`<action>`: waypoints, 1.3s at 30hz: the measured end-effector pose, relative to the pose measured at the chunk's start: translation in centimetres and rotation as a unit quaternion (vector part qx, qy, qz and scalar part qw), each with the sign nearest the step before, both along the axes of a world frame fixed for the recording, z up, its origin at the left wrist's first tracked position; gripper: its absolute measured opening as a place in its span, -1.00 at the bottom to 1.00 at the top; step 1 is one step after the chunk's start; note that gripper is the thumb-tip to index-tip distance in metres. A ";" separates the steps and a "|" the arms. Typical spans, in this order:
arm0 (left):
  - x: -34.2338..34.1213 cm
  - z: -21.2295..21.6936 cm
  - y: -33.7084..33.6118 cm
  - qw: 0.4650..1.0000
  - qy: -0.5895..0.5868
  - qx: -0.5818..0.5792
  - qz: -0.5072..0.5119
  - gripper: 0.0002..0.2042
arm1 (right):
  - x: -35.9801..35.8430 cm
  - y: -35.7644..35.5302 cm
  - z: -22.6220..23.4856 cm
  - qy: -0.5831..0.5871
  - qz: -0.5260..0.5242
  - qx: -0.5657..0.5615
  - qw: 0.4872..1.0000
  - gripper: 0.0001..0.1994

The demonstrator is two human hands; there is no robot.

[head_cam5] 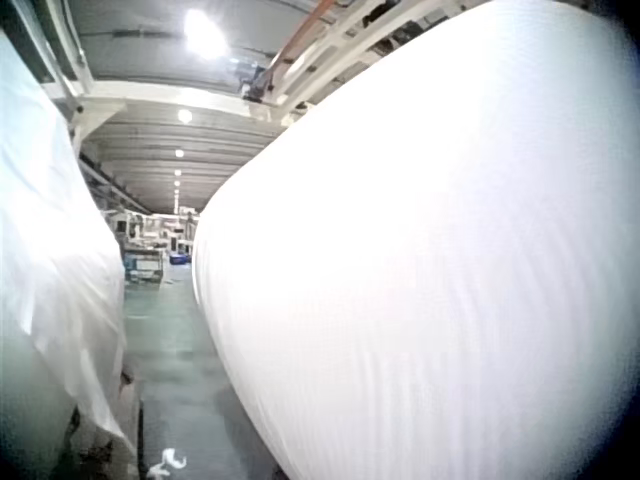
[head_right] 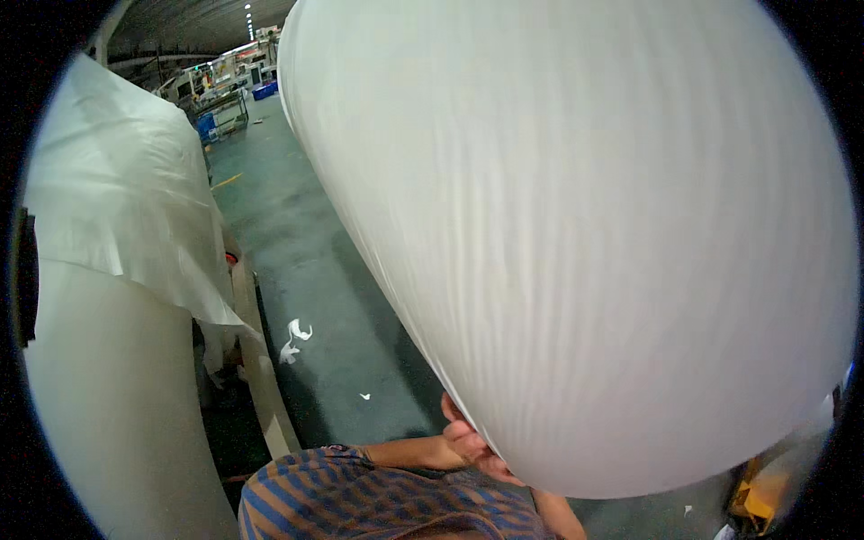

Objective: The person prepares a large paper roll machine by removing a cardboard tube, attaching a metal component to a metal bar with a tool, and then unwrapping and feeding the edge of a new paper roll into the system.

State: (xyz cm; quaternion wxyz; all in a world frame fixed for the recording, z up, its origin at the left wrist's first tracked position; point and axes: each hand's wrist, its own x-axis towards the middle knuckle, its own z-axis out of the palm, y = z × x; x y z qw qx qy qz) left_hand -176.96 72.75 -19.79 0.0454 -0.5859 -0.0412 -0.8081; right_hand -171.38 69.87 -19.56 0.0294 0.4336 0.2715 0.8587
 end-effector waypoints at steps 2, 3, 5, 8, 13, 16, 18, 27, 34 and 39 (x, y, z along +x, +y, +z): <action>0.6 0.9 0.5 1.000 0.004 0.010 -0.012 -0.34 | 0.6 -0.1 1.7 0.002 -0.026 -0.012 1.000 -0.33; 1.0 1.1 0.7 1.000 0.010 0.010 -0.019 -0.34 | 0.4 0.1 2.2 0.022 -0.028 -0.012 0.999 -0.33; 2.2 1.9 1.4 0.999 0.022 0.012 -0.026 -0.34 | 0.5 1.2 3.0 0.067 -0.031 0.001 0.997 -0.33; 3.6 2.6 1.7 0.998 0.042 -0.002 -0.042 -0.33 | 0.8 2.6 3.3 0.120 -0.042 0.030 0.991 -0.34; 6.6 4.7 1.7 0.995 0.062 -0.020 -0.079 -0.31 | 2.9 3.4 4.4 0.155 -0.054 0.060 0.985 -0.34; 8.7 5.9 2.3 0.995 0.058 -0.020 -0.077 -0.27 | 4.8 3.6 4.2 0.219 0.030 0.040 0.974 -0.35; 9.6 6.4 2.6 0.993 0.075 -0.025 -0.087 -0.25 | 6.5 3.4 4.0 0.275 0.114 0.020 0.954 -0.35; 14.4 11.3 3.2 0.987 0.104 -0.033 -0.115 -0.14 | 15.3 -0.1 2.9 0.517 0.520 0.041 0.679 -0.36; 16.1 16.4 4.2 0.976 0.139 -0.001 -0.166 -0.10 | 19.3 -0.7 4.6 0.562 0.630 0.111 0.525 -0.37; 19.1 20.9 4.3 0.974 0.115 0.031 -0.192 -0.25 | 21.6 -1.9 9.8 0.560 0.492 0.056 0.664 -0.37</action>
